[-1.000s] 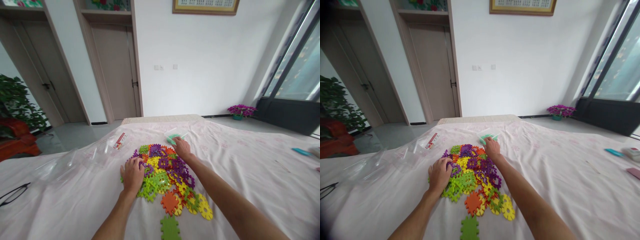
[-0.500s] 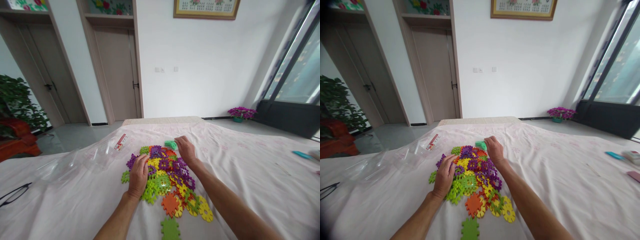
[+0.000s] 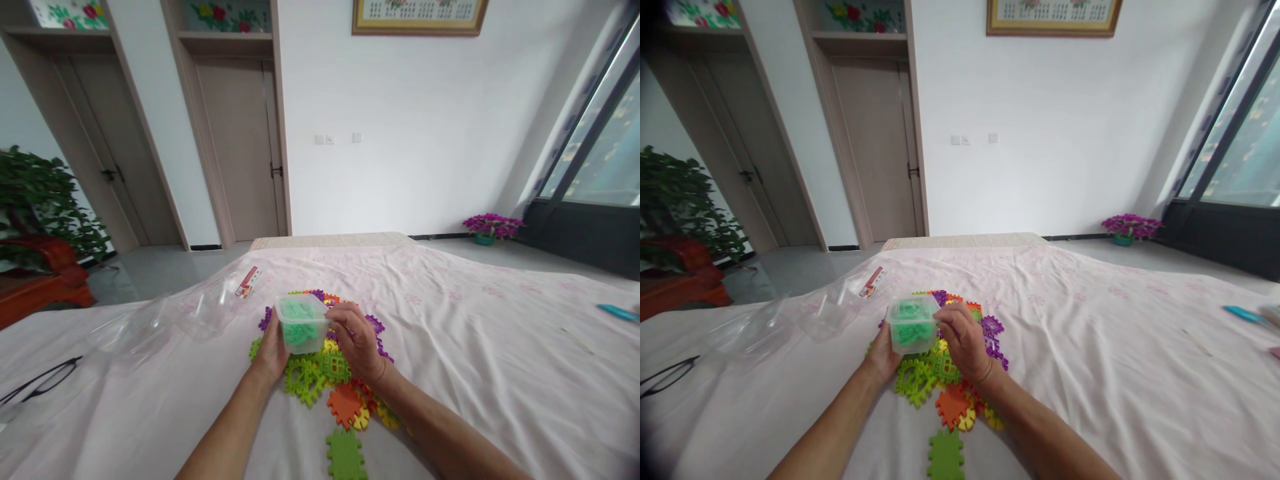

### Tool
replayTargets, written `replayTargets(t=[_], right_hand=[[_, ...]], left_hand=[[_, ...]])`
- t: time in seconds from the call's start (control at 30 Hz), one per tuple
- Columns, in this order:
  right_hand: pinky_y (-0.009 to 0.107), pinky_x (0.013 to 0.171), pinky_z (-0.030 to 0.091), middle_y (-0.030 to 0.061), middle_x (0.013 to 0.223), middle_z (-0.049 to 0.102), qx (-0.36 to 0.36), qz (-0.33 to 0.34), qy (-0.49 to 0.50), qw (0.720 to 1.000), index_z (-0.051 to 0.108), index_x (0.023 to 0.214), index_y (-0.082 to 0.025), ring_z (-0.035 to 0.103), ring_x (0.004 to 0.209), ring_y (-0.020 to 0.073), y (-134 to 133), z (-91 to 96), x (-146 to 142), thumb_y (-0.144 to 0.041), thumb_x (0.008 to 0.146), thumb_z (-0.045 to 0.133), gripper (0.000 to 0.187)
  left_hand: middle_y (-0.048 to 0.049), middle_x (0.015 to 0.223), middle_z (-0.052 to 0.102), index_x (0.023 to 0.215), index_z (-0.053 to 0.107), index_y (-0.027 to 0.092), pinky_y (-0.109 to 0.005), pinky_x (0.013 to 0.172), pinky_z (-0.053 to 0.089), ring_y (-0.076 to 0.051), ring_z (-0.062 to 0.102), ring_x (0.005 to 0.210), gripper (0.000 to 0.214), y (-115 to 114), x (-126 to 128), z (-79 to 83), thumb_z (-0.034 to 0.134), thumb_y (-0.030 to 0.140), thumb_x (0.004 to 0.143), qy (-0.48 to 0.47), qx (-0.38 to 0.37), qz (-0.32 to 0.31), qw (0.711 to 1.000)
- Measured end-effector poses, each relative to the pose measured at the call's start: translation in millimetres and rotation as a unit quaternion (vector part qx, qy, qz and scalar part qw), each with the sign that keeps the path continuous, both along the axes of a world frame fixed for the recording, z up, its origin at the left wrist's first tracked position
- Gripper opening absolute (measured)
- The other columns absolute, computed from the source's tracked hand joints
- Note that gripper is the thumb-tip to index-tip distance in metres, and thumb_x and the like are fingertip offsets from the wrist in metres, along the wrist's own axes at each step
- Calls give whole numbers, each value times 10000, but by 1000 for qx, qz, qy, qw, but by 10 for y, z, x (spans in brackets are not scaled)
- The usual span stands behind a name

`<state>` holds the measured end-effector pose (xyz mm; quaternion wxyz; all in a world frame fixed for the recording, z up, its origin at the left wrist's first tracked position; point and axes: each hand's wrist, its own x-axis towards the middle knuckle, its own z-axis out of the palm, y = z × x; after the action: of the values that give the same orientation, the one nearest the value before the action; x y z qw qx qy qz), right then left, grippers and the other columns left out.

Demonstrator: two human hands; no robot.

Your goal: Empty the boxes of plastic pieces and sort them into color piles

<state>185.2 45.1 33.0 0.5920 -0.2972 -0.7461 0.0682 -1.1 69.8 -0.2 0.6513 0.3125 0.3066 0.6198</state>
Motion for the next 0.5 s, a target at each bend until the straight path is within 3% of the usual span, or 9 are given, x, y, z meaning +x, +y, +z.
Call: replayTargets(t=[0.17, 0.3, 0.4, 0.5], right_hand=[[374, 885, 517, 71, 1010, 645, -3, 53, -39, 998, 604, 1064, -248, 612, 997, 198, 8, -98, 53, -189, 963, 482, 169], [399, 946, 492, 78, 1065, 670, -26, 78, -106, 991, 603, 1117, -246, 610, 1048, 210, 27, -48, 154, -207, 969, 457, 211], [401, 944, 480, 56, 1005, 698, -54, 63, -146, 986, 656, 1054, -250, 621, 1003, 215, 27, 14, 193, -232, 970, 447, 226], [360, 865, 496, 42, 953, 701, -111, 25, -132, 985, 678, 1022, -245, 634, 915, 203, 17, 72, 159, -295, 973, 459, 230]], left_hand=[[-100, 1127, 721, 1158, 655, 207, -512, 1011, 482, -307, 622, 1159, 620, 10, -46, 43, 591, 692, 776, -56, -11, -20, 998], [-99, 1191, 695, 1183, 633, 206, -466, 1000, 500, -298, 605, 1184, 585, -19, -59, 107, 674, 608, 761, -64, -4, 48, 997], [-91, 1255, 655, 1287, 559, 211, -402, 980, 508, -273, 602, 1180, 643, -38, -58, 172, 736, 505, 743, -6, 54, 115, 992], [-83, 1282, 617, 1387, 455, 229, -348, 957, 505, -234, 622, 1123, 781, -77, -29, 237, 776, 440, 708, 113, 114, 162, 974]])
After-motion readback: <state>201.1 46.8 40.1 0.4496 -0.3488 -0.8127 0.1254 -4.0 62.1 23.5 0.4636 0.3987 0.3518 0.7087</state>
